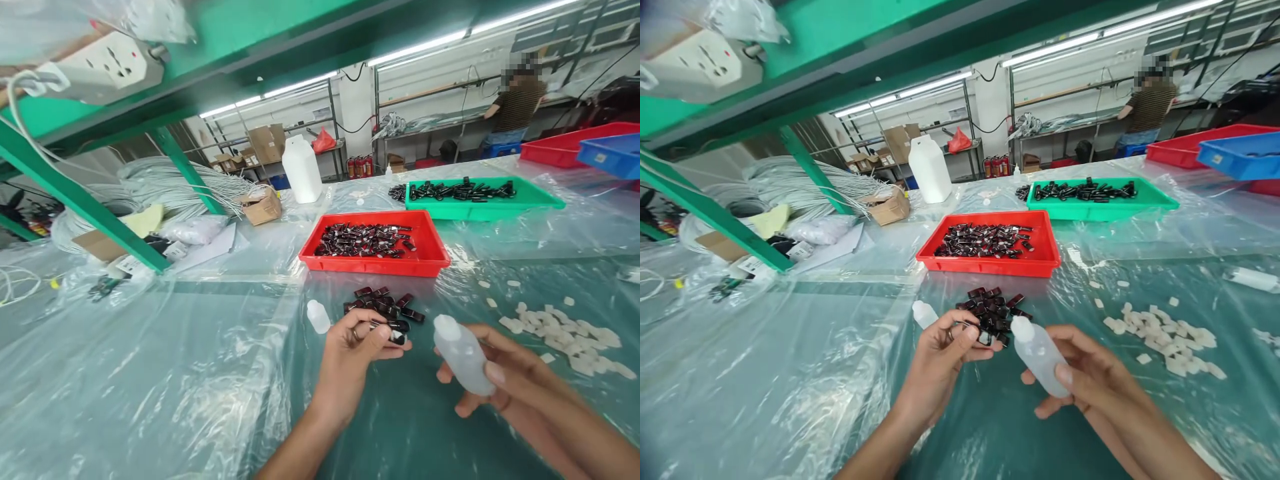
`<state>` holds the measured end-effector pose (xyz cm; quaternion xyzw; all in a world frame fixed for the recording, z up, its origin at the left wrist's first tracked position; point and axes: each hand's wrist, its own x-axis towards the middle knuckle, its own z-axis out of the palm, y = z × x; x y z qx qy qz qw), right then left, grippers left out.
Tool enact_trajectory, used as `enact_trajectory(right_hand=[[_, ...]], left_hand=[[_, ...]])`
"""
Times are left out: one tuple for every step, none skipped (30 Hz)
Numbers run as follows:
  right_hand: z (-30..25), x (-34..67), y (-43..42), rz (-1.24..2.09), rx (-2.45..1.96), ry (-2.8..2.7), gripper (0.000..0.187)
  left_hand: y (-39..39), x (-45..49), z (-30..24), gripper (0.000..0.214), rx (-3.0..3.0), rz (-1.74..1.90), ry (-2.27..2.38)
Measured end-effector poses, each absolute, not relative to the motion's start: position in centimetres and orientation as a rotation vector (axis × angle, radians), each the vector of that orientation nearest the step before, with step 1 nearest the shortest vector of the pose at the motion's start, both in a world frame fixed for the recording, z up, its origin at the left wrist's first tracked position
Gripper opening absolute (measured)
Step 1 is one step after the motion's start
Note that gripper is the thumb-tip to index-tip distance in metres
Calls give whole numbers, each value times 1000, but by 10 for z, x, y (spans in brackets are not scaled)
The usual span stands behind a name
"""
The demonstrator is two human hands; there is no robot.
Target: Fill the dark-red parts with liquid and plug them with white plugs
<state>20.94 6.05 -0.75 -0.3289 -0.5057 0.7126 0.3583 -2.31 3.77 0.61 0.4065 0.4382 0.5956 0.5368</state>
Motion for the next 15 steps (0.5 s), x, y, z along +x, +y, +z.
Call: enact_trajectory(right_hand=[[-7, 209, 60, 1874, -833, -1254, 38], [-7, 207, 60, 1901, -807, -1213, 36], [-6, 206, 61, 1919, -777, -1179, 34], [-6, 205, 61, 1933, -746, -1153, 32], [-6, 204, 62, 1938, -724, -1126, 31], [-6, 203, 62, 1937, -706, -1099, 30], [-6, 203, 63, 1938, -688, -1080, 30], [-5, 203, 63, 1937, -675, -1064, 30], [-5, 203, 62, 1930, -674, -1048, 31], [-3, 204, 62, 1914, -687, -1028, 32], [-2, 204, 61, 1893, -715, -1013, 32], [-1, 205, 60, 1870, -746, -1009, 32], [0, 206, 60, 1848, -772, -1023, 31], [1, 206, 59, 1828, -788, -1047, 30], [1, 207, 58, 1814, -795, -1076, 29]], left_hand=[[38, -23, 6, 34, 971, 1423, 1038], [37, -23, 6, 34, 982, 1427, 1034], [37, -23, 6, 35, 1003, 1429, 1031], [36, -22, 5, 35, 1034, 1431, 1030], [34, -22, 5, 36, 1075, 1437, 1033], [33, -21, 4, 37, 1123, 1448, 1042], [31, -21, 3, 36, 1180, 1468, 1057], [30, -20, 2, 35, 1244, 1499, 1081], [28, -20, 0, 33, 1319, 1534, 1109], [27, -20, -1, 30, 1402, 1568, 1136], [26, -20, -3, 28, 1493, 1597, 1158], [25, -20, -4, 26, 1590, 1618, 1171], [24, -20, -5, 26, 1685, 1630, 1177], [23, -20, -5, 27, 1770, 1638, 1177], [23, -20, -5, 28, 1844, 1643, 1178]])
